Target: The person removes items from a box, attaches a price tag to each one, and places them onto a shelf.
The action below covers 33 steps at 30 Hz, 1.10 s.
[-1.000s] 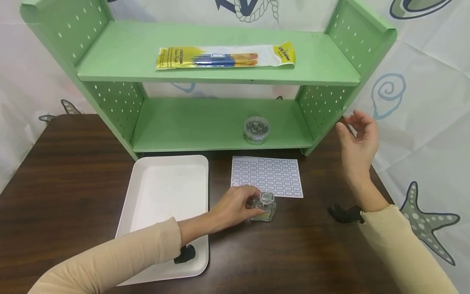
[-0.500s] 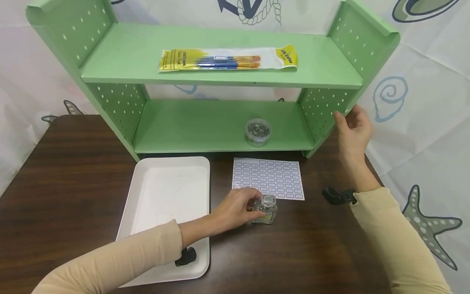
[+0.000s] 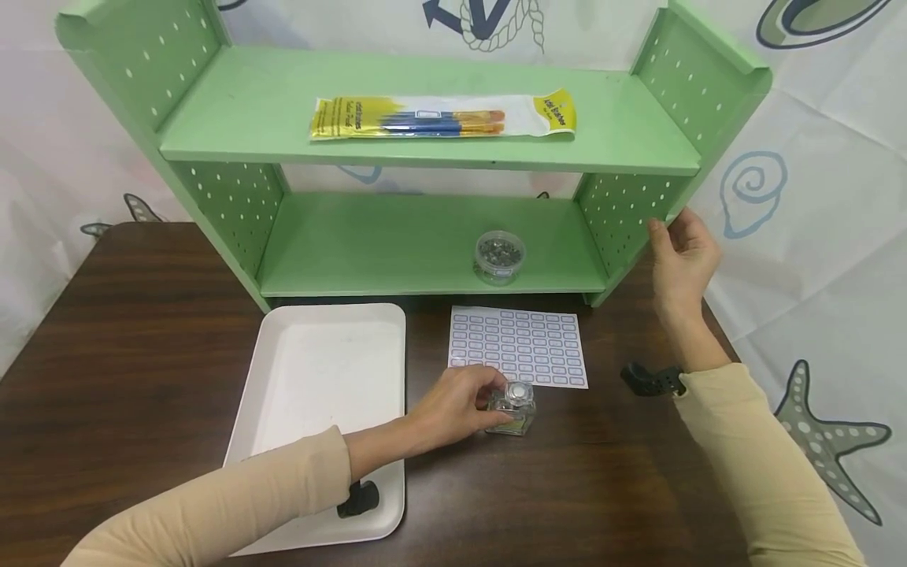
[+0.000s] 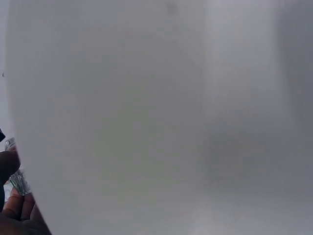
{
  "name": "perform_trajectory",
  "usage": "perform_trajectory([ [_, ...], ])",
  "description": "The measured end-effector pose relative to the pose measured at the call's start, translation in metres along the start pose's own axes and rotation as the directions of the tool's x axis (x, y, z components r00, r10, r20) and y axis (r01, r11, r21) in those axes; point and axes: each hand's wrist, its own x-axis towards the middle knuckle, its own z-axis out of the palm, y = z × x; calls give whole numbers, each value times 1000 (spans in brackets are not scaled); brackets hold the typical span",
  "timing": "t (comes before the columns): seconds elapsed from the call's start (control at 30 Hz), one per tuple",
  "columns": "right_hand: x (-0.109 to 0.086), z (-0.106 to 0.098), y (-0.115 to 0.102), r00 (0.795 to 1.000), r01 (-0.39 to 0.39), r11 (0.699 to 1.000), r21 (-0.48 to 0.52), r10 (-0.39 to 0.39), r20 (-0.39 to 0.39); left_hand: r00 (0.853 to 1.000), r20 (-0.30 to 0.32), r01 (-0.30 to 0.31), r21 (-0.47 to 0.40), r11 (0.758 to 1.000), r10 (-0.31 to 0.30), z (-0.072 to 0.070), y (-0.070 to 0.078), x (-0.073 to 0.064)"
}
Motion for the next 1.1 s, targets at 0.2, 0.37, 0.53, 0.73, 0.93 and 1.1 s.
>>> perform_trajectory([
  [0.2, -1, -1, 1, 1000, 5, 1000, 1, -5, 9, 1000, 5, 22, -24, 999, -22, -1, 1, -1],
  [0.37, -1, -1, 1, 1000, 2, 1000, 3, -2, 12, 1000, -5, 29, -42, 999, -29, -6, 1, -3],
  [0.53, 0, -1, 1, 1000, 9, 1000, 16, -9, 20, 999, -33, 39, -51, 998, -41, -18, 4, -3],
  [0.73, -1, 0, -1, 1000, 9, 1000, -6, -9, 21, 993, -85, 79, -88, 993, -87, -44, 5, -1],
  [0.93, 0, 0, -2, 1000, 6, 999, -48, -5, 18, 979, -150, 126, -91, 988, -139, -76, 0, 3],
  [1.1, -1, -1, -2, 1000, 1, 998, -64, -1, 10, 968, -192, 150, -81, 985, -163, -104, -4, 9],
])
